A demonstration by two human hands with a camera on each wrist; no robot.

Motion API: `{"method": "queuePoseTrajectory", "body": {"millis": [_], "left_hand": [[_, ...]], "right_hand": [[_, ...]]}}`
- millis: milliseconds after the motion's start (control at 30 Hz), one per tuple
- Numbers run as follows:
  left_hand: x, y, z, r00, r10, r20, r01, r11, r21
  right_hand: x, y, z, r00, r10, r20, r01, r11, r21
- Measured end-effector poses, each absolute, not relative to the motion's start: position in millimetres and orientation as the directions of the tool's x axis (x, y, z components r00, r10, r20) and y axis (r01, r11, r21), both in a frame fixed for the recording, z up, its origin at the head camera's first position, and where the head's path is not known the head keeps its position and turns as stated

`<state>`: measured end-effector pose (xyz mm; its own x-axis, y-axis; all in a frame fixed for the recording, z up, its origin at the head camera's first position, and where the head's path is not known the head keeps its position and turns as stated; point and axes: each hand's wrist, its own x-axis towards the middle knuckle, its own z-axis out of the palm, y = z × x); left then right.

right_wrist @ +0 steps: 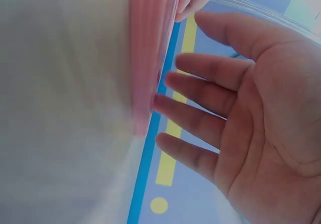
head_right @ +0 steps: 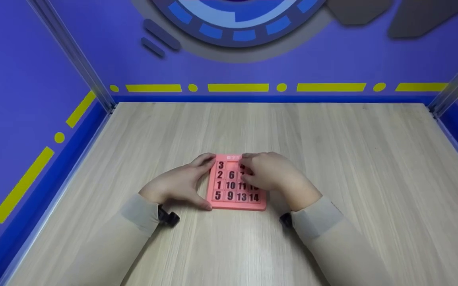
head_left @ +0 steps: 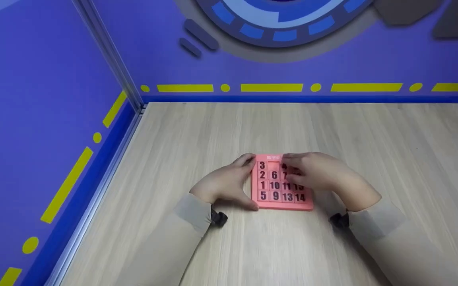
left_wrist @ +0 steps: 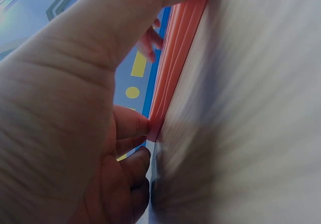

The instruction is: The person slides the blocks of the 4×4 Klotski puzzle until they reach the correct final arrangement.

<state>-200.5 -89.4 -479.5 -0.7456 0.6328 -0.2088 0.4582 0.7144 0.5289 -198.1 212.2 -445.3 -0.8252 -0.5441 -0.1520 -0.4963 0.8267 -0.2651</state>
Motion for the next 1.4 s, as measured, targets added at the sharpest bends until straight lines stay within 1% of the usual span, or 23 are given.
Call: {"method": "queuePoseTrajectory", "body": {"millis": [67,133,233,333,433,1000,1233,1400], "left_hand": [[-199.9,-89.6,-480.3,-0.743,0.636,-0.209,0.46,0.711,0.531],[-199.3,-89.5,-481.3,-0.742,0.637,-0.211,0.461,0.712,0.53],[-198.4,-88.6,-482.8,-0.738,0.638,-0.22,0.462,0.715,0.524],[-198.6,-87.1,-483.6,-0.733,0.641,-0.226,0.469,0.718,0.515],[-199.7,-86.1,-482.8,-0.735,0.64,-0.225,0.474,0.722,0.505],[-200.4,-88.0,-481.1,-0.744,0.631,-0.22,0.467,0.727,0.504],[-201.5,-88.1,-481.8,-0.744,0.632,-0.217,0.47,0.726,0.501],[-202.1,-88.8,-482.7,-0.748,0.627,-0.218,0.465,0.729,0.502]], "right_hand": [[-199.2,204.8,-445.2,-0.825,-0.549,-0.135,-0.502,0.821,-0.271],[-200.0,197.2,-446.3,-0.811,-0.567,-0.144,-0.514,0.808,-0.288],[-199.4,187.4,-449.5,-0.774,-0.602,-0.195,-0.53,0.785,-0.32],[-197.9,183.1,-453.1,-0.75,-0.606,-0.264,-0.516,0.786,-0.34],[-196.8,183.1,-455.2,-0.75,-0.59,-0.298,-0.494,0.8,-0.342],[-202.4,193.2,-453.0,-0.744,-0.594,-0.307,-0.491,0.797,-0.351],[-200.6,198.4,-449.4,-0.754,-0.576,-0.315,-0.469,0.809,-0.355],[-199.7,200.0,-446.6,-0.763,-0.554,-0.333,-0.455,0.827,-0.332]]}}
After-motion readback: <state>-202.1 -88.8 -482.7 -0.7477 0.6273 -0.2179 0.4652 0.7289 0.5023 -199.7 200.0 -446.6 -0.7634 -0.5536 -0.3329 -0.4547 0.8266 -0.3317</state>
